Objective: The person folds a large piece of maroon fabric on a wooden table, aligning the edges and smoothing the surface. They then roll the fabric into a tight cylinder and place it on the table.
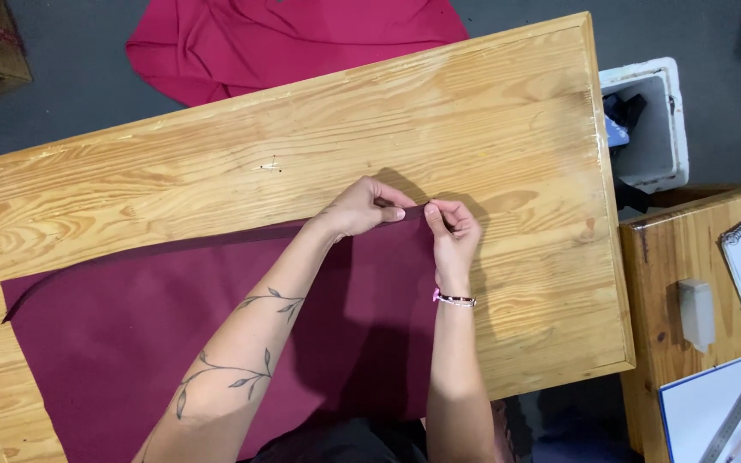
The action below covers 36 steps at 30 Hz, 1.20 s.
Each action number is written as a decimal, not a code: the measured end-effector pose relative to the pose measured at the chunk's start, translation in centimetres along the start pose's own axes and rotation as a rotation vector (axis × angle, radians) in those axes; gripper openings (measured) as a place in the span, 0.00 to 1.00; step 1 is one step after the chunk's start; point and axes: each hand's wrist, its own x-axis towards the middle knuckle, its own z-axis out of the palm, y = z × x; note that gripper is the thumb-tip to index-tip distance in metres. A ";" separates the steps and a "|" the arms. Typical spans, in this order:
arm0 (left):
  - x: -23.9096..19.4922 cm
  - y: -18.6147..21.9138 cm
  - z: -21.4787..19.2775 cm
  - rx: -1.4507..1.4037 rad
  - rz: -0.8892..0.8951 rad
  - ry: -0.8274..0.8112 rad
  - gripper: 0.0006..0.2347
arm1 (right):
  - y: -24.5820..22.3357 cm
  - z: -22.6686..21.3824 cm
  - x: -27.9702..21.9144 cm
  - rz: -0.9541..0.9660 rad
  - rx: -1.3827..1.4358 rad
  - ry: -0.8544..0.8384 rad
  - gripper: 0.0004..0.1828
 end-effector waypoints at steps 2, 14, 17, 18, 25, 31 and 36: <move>0.1 0.0 -0.1 0.134 -0.009 0.005 0.11 | -0.6 0.0 -0.3 0.028 0.003 0.002 0.03; 0.3 -0.5 0.3 0.121 0.057 0.004 0.10 | -0.6 0.2 -0.7 -0.024 0.033 0.008 0.04; 0.3 -0.7 0.4 0.121 0.084 0.006 0.10 | 0.1 0.1 -0.5 -0.036 0.058 0.004 0.04; 0.1 -0.5 0.4 0.121 0.084 0.007 0.10 | 0.2 0.1 -0.6 -0.036 0.058 0.003 0.04; 0.0 -0.7 0.4 0.050 0.091 -0.006 0.11 | 1.4 -0.2 -0.3 -0.038 0.123 0.004 0.04; -0.8 0.6 0.2 0.044 0.079 -0.026 0.10 | 0.8 0.0 -0.5 -0.040 0.115 0.020 0.04; -0.8 0.8 -0.1 0.051 0.079 -0.042 0.11 | 0.2 0.2 -0.6 -0.046 0.126 0.031 0.05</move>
